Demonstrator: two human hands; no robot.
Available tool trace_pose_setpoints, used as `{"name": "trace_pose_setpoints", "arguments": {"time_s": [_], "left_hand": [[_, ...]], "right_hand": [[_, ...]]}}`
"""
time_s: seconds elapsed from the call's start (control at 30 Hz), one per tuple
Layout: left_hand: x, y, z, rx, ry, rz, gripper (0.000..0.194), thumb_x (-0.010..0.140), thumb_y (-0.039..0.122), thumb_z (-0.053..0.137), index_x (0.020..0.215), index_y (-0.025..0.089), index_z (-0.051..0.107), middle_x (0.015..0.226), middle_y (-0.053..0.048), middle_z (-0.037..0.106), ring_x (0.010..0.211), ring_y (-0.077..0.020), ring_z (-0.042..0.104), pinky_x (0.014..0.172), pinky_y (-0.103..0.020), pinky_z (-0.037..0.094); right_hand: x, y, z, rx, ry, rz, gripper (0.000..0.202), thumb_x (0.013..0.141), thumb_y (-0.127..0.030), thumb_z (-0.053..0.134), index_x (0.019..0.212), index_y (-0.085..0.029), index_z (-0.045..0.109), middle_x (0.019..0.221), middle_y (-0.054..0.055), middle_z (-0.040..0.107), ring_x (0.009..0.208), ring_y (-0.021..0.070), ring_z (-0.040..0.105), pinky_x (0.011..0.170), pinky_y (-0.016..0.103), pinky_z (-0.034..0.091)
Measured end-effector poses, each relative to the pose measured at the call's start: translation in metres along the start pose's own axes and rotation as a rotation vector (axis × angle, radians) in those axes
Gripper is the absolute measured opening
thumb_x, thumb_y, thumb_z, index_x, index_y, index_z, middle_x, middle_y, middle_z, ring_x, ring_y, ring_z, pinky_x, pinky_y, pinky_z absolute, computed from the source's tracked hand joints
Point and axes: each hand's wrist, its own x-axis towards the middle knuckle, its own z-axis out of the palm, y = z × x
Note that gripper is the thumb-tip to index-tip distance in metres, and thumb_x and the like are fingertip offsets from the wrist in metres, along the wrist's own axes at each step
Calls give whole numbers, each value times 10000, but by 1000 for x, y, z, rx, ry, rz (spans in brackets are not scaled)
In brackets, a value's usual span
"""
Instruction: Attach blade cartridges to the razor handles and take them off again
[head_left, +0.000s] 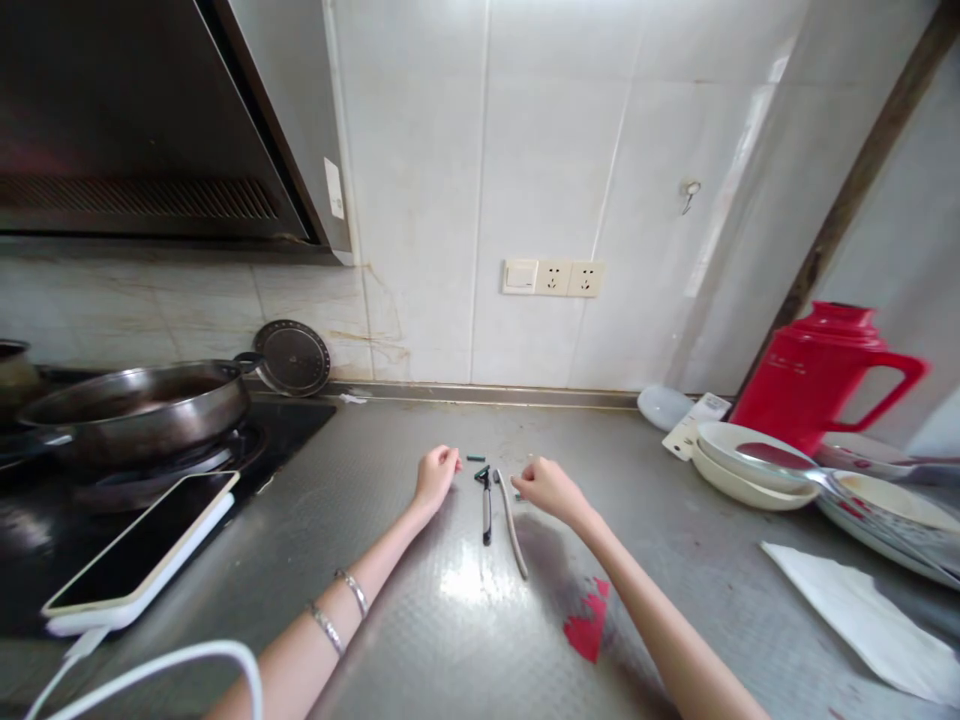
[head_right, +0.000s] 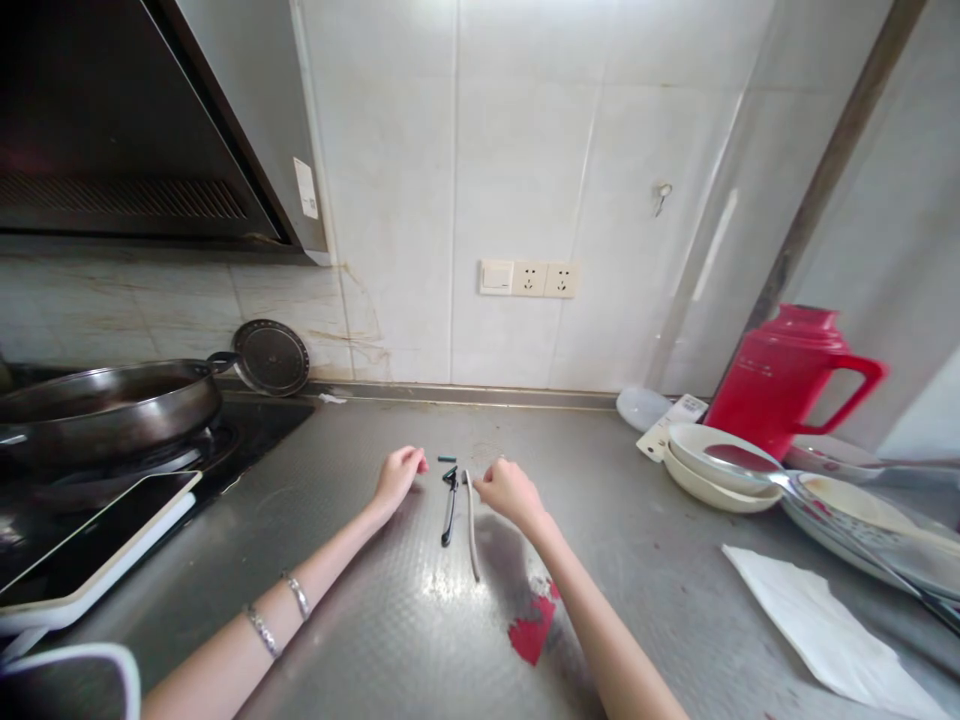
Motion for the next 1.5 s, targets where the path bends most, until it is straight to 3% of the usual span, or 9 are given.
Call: {"name": "trace_pose_setpoints", "arguments": {"time_s": [0.1, 0.23, 0.37, 0.53, 0.7, 0.83, 0.97, 1.5], "left_hand": [[4, -6, 0, 152, -51, 46, 165, 691, 271, 485, 600, 169, 577, 613, -25, 620, 625, -159, 565, 621, -258, 407], [10, -18, 2, 332, -111, 128, 130, 719, 194, 489, 736, 162, 614, 752, -47, 637, 721, -166, 563, 699, -281, 412], [20, -28, 5, 539, -146, 218, 169, 741, 200, 529, 877, 164, 623, 927, -78, 602, 912, -204, 519, 826, -326, 383], [30, -33, 10, 720, -244, 272, 246, 794, 300, 501, 980, 183, 612, 994, -96, 557, 976, -240, 460, 844, -359, 359], [35, -35, 16, 785, -256, 308, 289, 831, 312, 448, 1059, 194, 579, 996, -96, 536, 967, -235, 432, 837, -355, 345], [38, -37, 20, 776, -253, 303, 228, 828, 314, 459, 936, 206, 628, 948, -82, 542, 947, -236, 424, 817, -354, 343], [39, -40, 20, 721, -238, 305, 185, 811, 301, 493, 871, 219, 647, 925, -66, 549, 940, -223, 424, 815, -343, 341], [38, -32, 19, 667, -250, 297, 120, 790, 211, 515, 775, 194, 633, 908, -54, 585, 932, -210, 455, 813, -344, 333]], "right_hand": [[6, 14, -6, -16, 89, 9, 244, 726, -253, 491, 570, -140, 641, 540, 41, 590, 530, 115, 511, 494, 210, 286], [15, 37, -9, 75, 136, -158, 193, 698, -266, 536, 783, -161, 674, 772, 53, 641, 683, 143, 549, 623, 225, 372], [23, 57, -6, 154, 69, -292, 327, 638, -243, 606, 955, -168, 643, 974, 70, 600, 787, 156, 545, 733, 270, 411], [28, 68, 2, 231, -47, -415, 475, 603, -236, 655, 1068, -157, 600, 1165, 111, 524, 1023, 203, 499, 820, 293, 405], [26, 67, 3, 202, -73, -366, 478, 599, -292, 669, 1051, -151, 606, 1109, 106, 566, 914, 188, 535, 777, 288, 418], [25, 62, 0, 184, -18, -274, 315, 641, -282, 616, 922, -143, 642, 901, 66, 641, 723, 144, 552, 694, 256, 418], [23, 56, -3, 183, 16, -273, 201, 668, -251, 562, 815, -149, 655, 774, 38, 654, 665, 130, 546, 647, 228, 401], [25, 60, -1, 180, 43, -266, 179, 680, -217, 533, 779, -148, 666, 757, 38, 666, 659, 132, 551, 643, 223, 397]]}}
